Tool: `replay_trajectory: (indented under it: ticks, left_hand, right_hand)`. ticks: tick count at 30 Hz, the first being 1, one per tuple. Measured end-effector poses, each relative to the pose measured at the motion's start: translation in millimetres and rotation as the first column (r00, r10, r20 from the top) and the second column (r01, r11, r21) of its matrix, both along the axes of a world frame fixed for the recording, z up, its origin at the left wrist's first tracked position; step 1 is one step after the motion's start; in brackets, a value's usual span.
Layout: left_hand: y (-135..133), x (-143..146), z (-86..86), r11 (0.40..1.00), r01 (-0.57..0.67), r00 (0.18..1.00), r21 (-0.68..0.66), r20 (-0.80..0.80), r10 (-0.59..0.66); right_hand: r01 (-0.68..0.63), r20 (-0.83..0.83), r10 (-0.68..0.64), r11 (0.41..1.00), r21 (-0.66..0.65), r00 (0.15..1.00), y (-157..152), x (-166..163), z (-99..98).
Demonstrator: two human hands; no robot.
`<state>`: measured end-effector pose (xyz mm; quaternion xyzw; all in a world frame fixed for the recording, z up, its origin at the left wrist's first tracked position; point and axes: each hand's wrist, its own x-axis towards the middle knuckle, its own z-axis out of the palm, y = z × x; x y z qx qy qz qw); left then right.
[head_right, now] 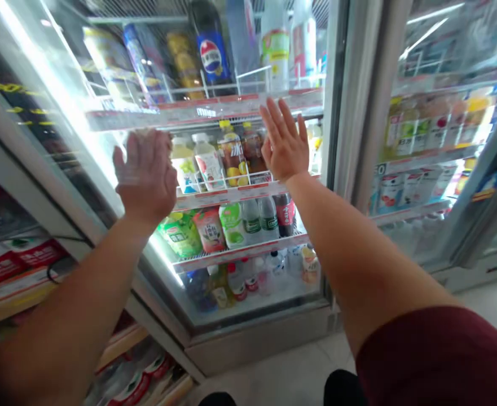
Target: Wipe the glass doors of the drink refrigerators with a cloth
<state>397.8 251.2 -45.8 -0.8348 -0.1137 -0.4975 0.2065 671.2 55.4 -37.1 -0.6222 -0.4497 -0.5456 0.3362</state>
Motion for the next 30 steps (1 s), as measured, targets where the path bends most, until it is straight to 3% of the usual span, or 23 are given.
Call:
replay_trajectory:
  ticks: [2, 3, 6, 8, 10, 12, 14, 16, 18, 19, 22, 25, 28, 30]
  left_hand:
    - [-2, 1, 0.4, 0.998, -0.022, 0.997, 0.059, 0.075, 0.017]
    - [-6, 4, -7.4, 0.994, -0.022, 0.997, 0.110, 0.078, 0.014]
    - [-17, 17, -53.3, 0.944, 0.052, 0.998, 0.325, -0.042, -0.041]
    - [-21, 21, -82.9, 0.867, 0.169, 0.978, 0.469, -0.189, -0.089]
    - [-19, 18, -93.4, 0.815, 0.232, 0.958, 0.531, -0.271, -0.096]
    - [-12, 10, -78.4, 0.830, 0.193, 0.970, 0.524, -0.229, -0.082]
    - [-4, 2, -44.5, 0.895, 0.073, 0.996, 0.439, -0.079, -0.043]
    - [1, -2, -6.8, 0.973, -0.079, 0.991, 0.217, 0.122, 0.053]
    - [-1, 0, 20.1, 0.991, -0.112, 0.971, 0.070, 0.218, 0.094]
    - [-4, 3, 27.3, 0.992, -0.111, 0.969, 0.056, 0.227, 0.096]
    - [-17, 13, 32.2, 0.980, -0.076, 0.991, 0.182, 0.122, 0.054]
    - [-25, 16, 42.4, 0.967, 0.016, 0.999, 0.254, 0.024, -0.023]
    - [-25, 11, 81.1, 0.964, 0.125, 0.992, 0.235, 0.003, -0.129]
    - [-25, 4, 116.9, 0.970, 0.177, 0.983, 0.168, 0.017, -0.183]
  right_hand:
    - [0.000, -0.005, 0.000, 1.000, 0.010, 1.000, 1, -1, -0.6]
    - [0.001, -0.004, -0.001, 1.000, 0.016, 1.000, 1, -2, -0.9]
    - [0.014, 0.014, -0.014, 0.999, 0.037, 1.000, 1, -5, -2.4]
    - [0.021, 0.031, -0.022, 0.999, 0.046, 0.999, 0, -4, -3.5]
    - [0.023, 0.050, -0.026, 0.998, 0.052, 0.998, -1, -2, -4.4]
    - [0.028, 0.074, -0.032, 0.998, 0.051, 0.997, -2, 1, -5.3]
    - [0.039, 0.107, -0.043, 0.998, 0.044, 0.993, -3, 3, -6.4]
    - [0.034, 0.154, -0.039, 0.999, 0.034, 0.987, -4, 5, -8.2]
    - [0.018, 0.186, -0.024, 0.999, 0.034, 0.982, -6, 7, -11.2]
    - [0.013, 0.196, -0.021, 0.999, 0.041, 0.980, -7, 7, -13.2]
    - [-0.031, 0.202, 0.023, 0.999, 0.037, 0.979, -12, -4, -20.3]
    - [-0.224, 0.275, 0.257, 0.963, -0.148, 0.926, -10, -33, -21.6]
    - [-0.387, 0.274, 0.495, 0.847, -0.364, 0.824, 9, -74, -3.0]
    - [-0.471, 0.231, 0.558, 0.814, -0.341, 0.797, 32, -105, 24.0]
